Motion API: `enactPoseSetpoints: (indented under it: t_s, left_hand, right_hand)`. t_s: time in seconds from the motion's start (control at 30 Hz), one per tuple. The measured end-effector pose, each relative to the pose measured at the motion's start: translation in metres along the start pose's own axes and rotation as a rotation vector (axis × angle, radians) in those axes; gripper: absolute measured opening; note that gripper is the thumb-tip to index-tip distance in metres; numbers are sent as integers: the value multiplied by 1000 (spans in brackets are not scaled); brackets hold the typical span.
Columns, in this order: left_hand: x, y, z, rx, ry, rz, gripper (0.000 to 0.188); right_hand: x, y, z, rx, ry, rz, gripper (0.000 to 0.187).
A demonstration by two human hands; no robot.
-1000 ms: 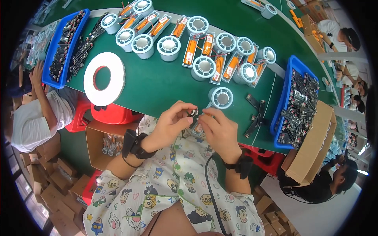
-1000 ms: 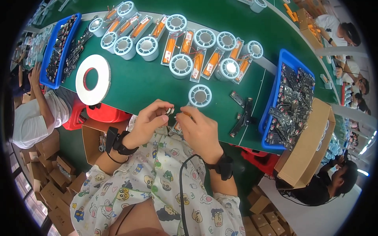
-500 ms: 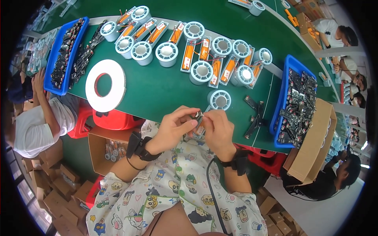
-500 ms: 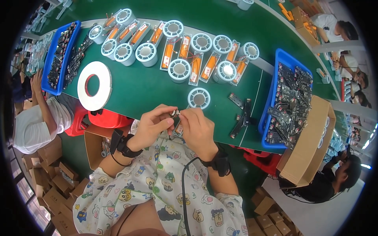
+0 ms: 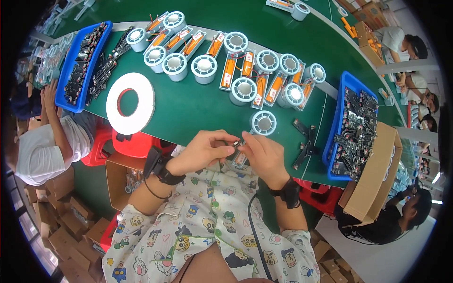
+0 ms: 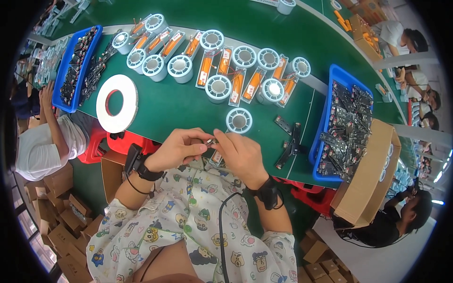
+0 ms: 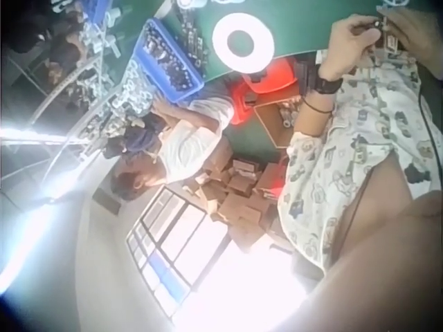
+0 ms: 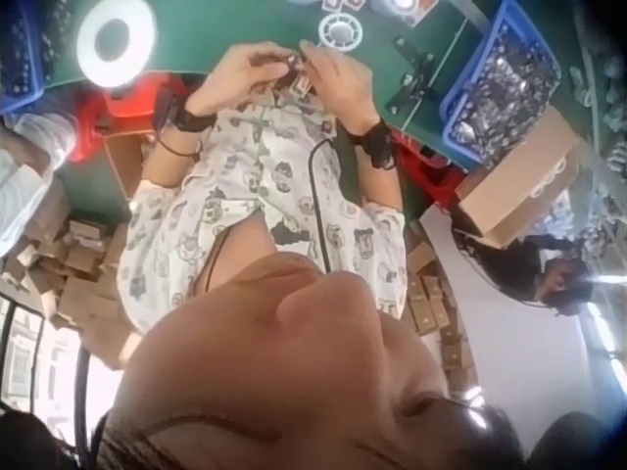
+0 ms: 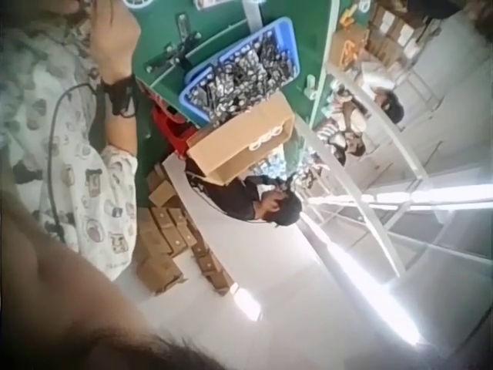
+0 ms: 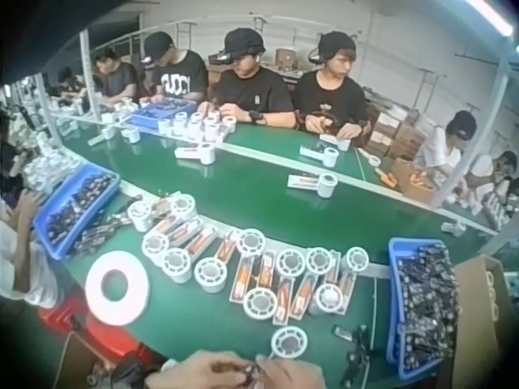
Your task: The person peels a piece of tape from a roll, sticks it onto a battery, and presses it down. They then pick up a circuit board, align it with the battery, and press the two components together before placing the assembly onto a fan housing.
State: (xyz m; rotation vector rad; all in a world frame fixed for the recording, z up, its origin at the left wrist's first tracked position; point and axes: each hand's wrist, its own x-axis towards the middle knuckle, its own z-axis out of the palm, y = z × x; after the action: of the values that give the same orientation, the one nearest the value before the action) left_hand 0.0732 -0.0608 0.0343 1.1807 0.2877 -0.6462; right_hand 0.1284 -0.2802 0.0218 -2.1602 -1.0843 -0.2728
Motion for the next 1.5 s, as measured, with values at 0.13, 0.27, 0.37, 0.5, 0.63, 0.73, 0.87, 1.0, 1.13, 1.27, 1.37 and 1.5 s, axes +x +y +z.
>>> enactPoseSetpoints:
  t_s: [0.13,0.27,0.37,0.5,0.63,0.73,0.87,1.0,1.13,1.27,1.37,1.5]
  left_hand:
    - [4,8,-4,86,-73,72,29]
    - [7,9,-3,164,-92,97,27]
    - [8,11,-2,146,-71,159,28]
    - [8,0,0,100,25,193,30]
    - [14,-18,3,49,14,363,32]
    - [14,-22,10,81,19,435,33]
    - [12,-19,11,195,25,480,34]
    - [14,-17,10,260,22,508,35]
    - [15,-16,9,252,8,487,36]
    - [17,-15,9,228,-12,475,36]
    - [19,-15,10,241,-12,500,35]
    - [18,-11,11,323,23,558,35]
  right_hand:
    - [2,7,-8,91,-119,-84,32]
    - [-2,8,-9,92,-143,-52,32]
    - [4,-4,-14,192,-3,57,30]
    - [-10,-8,-11,405,186,292,27]
    - [-8,-22,-4,803,382,662,22]
    - [-13,-16,2,863,423,726,18]
    - [-15,-9,5,636,336,583,12]
    - [-9,-12,-3,623,248,634,12]
    - [-8,-15,-8,704,187,715,15]
    - [-6,-16,-9,648,171,687,16]
    - [-3,-16,-11,515,152,586,17]
    - [3,-16,-16,314,87,409,18]
